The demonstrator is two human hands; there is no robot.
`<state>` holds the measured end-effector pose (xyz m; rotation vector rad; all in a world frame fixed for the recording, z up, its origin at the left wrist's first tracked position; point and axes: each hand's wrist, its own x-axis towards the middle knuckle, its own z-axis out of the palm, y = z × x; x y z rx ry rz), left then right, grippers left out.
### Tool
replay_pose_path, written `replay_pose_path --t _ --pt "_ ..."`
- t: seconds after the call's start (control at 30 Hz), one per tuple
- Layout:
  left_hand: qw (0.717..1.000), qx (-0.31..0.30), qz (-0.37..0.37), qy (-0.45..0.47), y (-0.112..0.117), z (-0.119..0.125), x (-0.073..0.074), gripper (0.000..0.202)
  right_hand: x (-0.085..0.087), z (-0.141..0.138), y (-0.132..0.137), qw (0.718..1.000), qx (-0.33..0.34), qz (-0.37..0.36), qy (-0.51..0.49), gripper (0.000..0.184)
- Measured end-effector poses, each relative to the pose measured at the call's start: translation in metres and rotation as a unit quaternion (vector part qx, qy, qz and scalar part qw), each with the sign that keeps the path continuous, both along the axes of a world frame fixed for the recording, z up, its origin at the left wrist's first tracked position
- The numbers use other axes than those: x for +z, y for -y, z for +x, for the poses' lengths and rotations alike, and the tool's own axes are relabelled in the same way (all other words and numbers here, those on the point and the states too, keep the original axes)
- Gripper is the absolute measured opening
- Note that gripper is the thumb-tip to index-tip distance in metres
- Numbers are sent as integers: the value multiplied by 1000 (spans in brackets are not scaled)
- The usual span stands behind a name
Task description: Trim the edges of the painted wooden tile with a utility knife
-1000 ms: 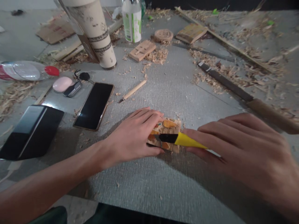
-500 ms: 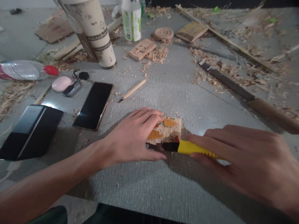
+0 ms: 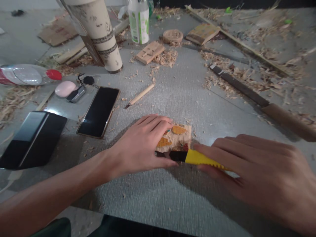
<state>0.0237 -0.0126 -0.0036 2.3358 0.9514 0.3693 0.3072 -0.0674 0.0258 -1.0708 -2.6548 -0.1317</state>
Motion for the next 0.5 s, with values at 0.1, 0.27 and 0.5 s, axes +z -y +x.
replay_pose_path --t 0.1,0.27,0.5 --pt "1000 3 8 1 0 0 -2 78 -2 1 1 1000 -5 -11 5 20" --pt "1000 7 9 -8 1 2 -1 79 -1 1 1 1000 -5 -7 13 20" --pt "1000 8 16 -16 2 3 0 77 0 -2 -1 1000 -5 -5 -3 18"
